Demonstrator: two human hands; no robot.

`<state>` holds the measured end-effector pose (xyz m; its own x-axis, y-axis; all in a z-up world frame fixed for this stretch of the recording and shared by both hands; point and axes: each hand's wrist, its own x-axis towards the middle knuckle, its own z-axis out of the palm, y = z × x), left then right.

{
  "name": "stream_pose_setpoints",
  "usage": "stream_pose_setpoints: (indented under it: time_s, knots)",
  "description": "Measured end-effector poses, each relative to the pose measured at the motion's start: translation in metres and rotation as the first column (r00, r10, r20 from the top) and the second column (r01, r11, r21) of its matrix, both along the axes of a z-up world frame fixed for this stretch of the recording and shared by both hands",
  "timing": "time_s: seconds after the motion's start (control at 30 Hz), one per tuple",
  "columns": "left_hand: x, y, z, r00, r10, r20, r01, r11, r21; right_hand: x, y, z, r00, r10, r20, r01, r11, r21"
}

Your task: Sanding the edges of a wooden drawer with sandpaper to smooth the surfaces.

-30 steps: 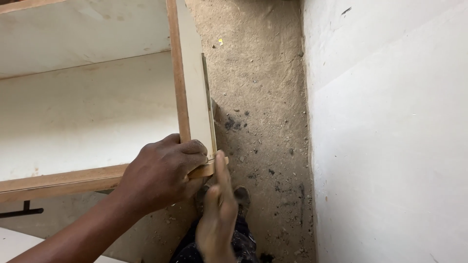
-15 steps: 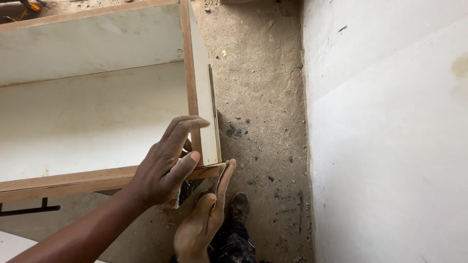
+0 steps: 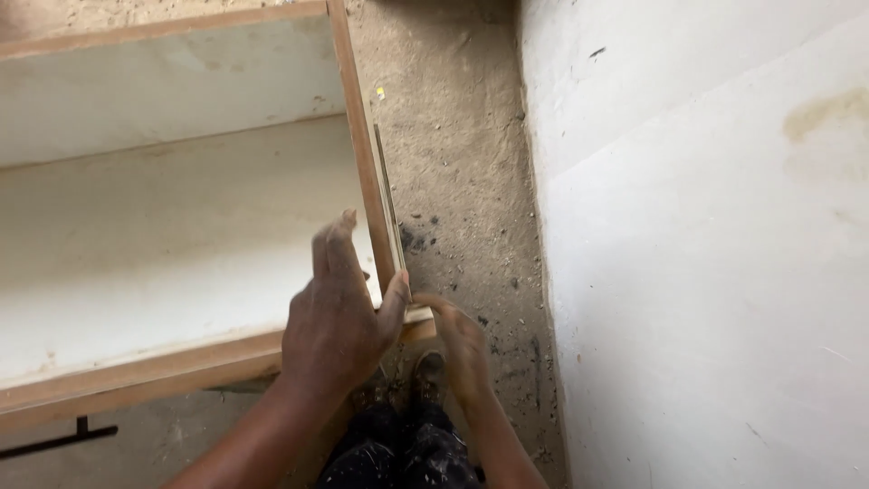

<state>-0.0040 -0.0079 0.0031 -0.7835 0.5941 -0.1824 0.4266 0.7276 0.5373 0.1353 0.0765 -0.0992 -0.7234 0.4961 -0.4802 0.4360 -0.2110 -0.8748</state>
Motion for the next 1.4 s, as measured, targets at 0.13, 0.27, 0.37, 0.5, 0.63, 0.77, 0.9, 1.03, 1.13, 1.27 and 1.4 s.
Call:
stream_pose_setpoints:
  time_s: [0.13, 0.27, 0.37, 0.5, 0.63, 0.77, 0.9, 1.03, 1.13, 1.27, 1.4]
  knots:
    - [-0.008, 0.005, -0.003, 0.992, -0.052, 0.114, 0.070, 0.986, -0.153, 0.006, -0.008, 0.009, 0.929, -0.325, -0.180, 0.282, 0.932, -0.226]
    - [-0.012, 0.009, -0.007, 0.976, -0.011, 0.218, 0.058, 0.976, -0.211, 0.000, -0.025, -0.020, 0.908, -0.338, -0.248, 0.313, 0.940, -0.136]
    - [-0.010, 0.002, -0.008, 0.971, -0.027, 0.236, 0.080, 0.973, -0.217, 0.002, -0.044, -0.041, 0.926, -0.219, -0.307, 0.226, 0.974, -0.014]
    - [-0.016, 0.010, -0.002, 0.960, 0.010, 0.281, 0.046, 0.980, -0.193, 0.007, -0.016, -0.076, 0.979, -0.081, -0.187, 0.059, 0.991, -0.119]
    - [-0.016, 0.005, -0.010, 0.943, 0.026, 0.332, 0.027, 0.988, -0.154, -0.008, 0.010, 0.046, 0.962, 0.005, 0.272, 0.051, 0.979, -0.199]
    - [-0.010, 0.003, -0.014, 0.960, 0.058, 0.274, -0.014, 0.987, -0.162, 0.006, 0.042, 0.090, 0.946, 0.048, -0.320, -0.097, 0.986, -0.138]
    - [-0.003, 0.001, -0.026, 0.997, 0.030, 0.071, -0.020, 0.991, -0.129, -0.031, 0.092, 0.115, 0.951, -0.237, 0.198, 0.270, 0.950, -0.159]
    - [0.000, 0.019, -0.032, 0.980, 0.155, 0.125, -0.071, 0.857, -0.511, -0.051, 0.125, 0.099, 0.988, -0.090, 0.125, 0.104, 0.988, -0.111]
    - [-0.002, 0.030, -0.030, 0.917, 0.319, 0.239, -0.134, 0.813, -0.567, -0.081, 0.106, 0.124, 0.991, -0.032, 0.129, 0.048, 0.991, -0.124]
    - [0.001, 0.024, -0.003, 0.922, 0.276, 0.270, -0.148, 0.898, -0.414, -0.109, 0.088, 0.121, 0.968, 0.250, -0.020, -0.241, 0.950, 0.201]
    - [-0.002, -0.012, 0.038, 0.932, 0.239, 0.271, -0.144, 0.934, -0.327, -0.103, 0.062, 0.128, 0.960, 0.273, -0.061, -0.258, 0.949, 0.181]
